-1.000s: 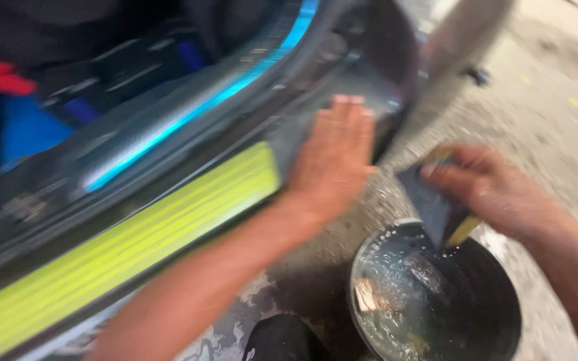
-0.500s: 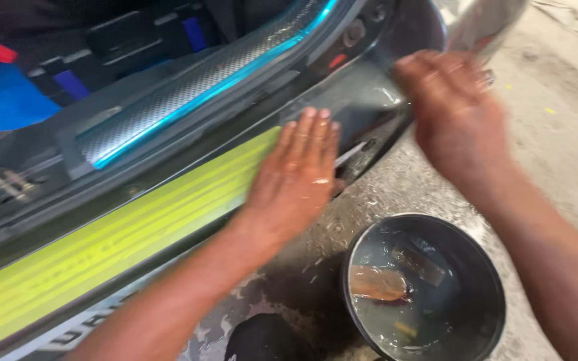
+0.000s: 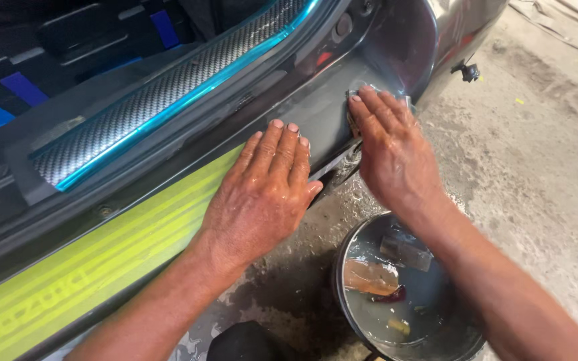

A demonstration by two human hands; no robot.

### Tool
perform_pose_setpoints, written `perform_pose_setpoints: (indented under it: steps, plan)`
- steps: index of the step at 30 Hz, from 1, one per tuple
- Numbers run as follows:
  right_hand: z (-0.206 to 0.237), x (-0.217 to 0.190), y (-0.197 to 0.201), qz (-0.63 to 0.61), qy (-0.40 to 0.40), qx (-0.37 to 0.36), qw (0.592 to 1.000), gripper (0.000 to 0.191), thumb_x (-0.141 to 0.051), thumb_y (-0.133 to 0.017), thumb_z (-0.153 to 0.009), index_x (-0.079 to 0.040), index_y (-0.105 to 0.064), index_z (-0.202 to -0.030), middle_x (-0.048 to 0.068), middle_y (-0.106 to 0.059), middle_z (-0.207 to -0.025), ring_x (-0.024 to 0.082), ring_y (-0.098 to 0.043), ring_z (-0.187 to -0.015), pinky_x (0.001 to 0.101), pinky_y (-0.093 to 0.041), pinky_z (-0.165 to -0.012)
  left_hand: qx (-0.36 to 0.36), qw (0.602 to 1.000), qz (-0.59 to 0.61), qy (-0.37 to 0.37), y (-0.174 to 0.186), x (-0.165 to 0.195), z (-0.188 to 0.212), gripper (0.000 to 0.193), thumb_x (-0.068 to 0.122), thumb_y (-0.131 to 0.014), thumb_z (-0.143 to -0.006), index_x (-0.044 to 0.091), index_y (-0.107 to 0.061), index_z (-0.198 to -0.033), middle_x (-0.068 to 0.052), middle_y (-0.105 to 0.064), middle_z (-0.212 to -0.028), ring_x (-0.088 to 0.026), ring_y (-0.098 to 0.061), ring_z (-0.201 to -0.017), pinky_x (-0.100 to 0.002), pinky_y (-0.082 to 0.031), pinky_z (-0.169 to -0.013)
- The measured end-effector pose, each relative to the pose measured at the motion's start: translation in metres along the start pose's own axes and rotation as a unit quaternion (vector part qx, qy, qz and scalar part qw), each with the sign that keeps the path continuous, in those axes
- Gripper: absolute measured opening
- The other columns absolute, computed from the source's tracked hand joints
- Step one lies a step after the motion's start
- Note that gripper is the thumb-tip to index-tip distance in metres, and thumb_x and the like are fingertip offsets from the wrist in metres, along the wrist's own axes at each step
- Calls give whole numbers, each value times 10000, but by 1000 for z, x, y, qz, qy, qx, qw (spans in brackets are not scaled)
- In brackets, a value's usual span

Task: The person kneels at the rear of a car and wets a sanding sponge in a bucket of water, then sands the painted bumper surface around the license plate, repeatedly rubbing the panel, rinsing the sponge, and wiping the area by hand as they work along the bumper.

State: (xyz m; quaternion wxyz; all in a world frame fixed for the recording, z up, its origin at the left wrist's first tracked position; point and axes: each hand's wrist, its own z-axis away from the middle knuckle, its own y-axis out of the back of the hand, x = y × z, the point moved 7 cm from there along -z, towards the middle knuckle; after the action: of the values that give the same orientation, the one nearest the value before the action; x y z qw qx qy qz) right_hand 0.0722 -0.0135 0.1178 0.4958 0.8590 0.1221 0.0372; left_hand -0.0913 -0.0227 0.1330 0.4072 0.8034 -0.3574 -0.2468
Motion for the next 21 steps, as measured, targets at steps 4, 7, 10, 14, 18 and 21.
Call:
perform_pose_setpoints:
  steps: [4, 7, 10, 14, 18, 21]
  plan:
    - [9, -50, 13, -41, 51, 10, 998, 623, 86, -551, -808, 54, -542, -1430, 240, -554, -1442, 407, -525, -1364, 470, -427, -1152, 17, 1000, 5, 8, 7, -2, 1, 495, 302, -649, -963, -101, -661, -1251, -284, -642, -1338, -399, -558, -1340, -499, -430, -1136]
    - [-2, -47, 24, 10, 82, 46, 996, 626, 94, -563, -784, 71, -535, -1409, 243, -555, -1448, 399, -516, -1390, 501, -389, -1190, 21, 1000, 20, 3, 7, -1, 1, 483, 302, -649, -967, -99, -666, -1236, -292, -641, -1332, -411, -560, -1329, -509, -431, -1124]
    - [-12, -21, 20, 78, 12, 45, 996, 580, 108, -568, -857, 75, -540, -1436, 253, -552, -1477, 393, -506, -1398, 471, -394, -1200, 26, 999, 21, -1, 5, 0, 2, 485, 308, -651, -961, -101, -668, -1221, -298, -640, -1319, -417, -563, -1319, -520, -434, -1115]
    - [1, -21, 12, 21, -1, 50, 999, 621, 111, -570, -795, 155, -557, -1414, 305, -564, -1416, 440, -506, -1348, 465, -403, -1142, 31, 999, 26, 2, 5, -1, 3, 474, 288, -661, -939, -103, -672, -1206, -299, -645, -1306, -423, -571, -1302, -518, -446, -1106]
    - [2, -40, 10, 39, 131, 43, 990, 559, 98, -597, -790, 111, -597, -1349, 224, -606, -1417, 362, -549, -1380, 457, -399, -1205, 43, 999, 10, 0, 9, -1, 3, 406, 246, -660, -958, -86, -689, -1189, -269, -667, -1299, -399, -589, -1299, -508, -465, -1106]
    - [-14, -31, 11, 82, 75, 38, 993, 558, 95, -608, -807, 89, -613, -1365, 217, -603, -1437, 360, -549, -1358, 437, -404, -1186, 59, 998, 25, 1, 12, 0, 3, 364, 244, -668, -963, -74, -702, -1138, -270, -674, -1273, -398, -596, -1287, -517, -488, -1084]
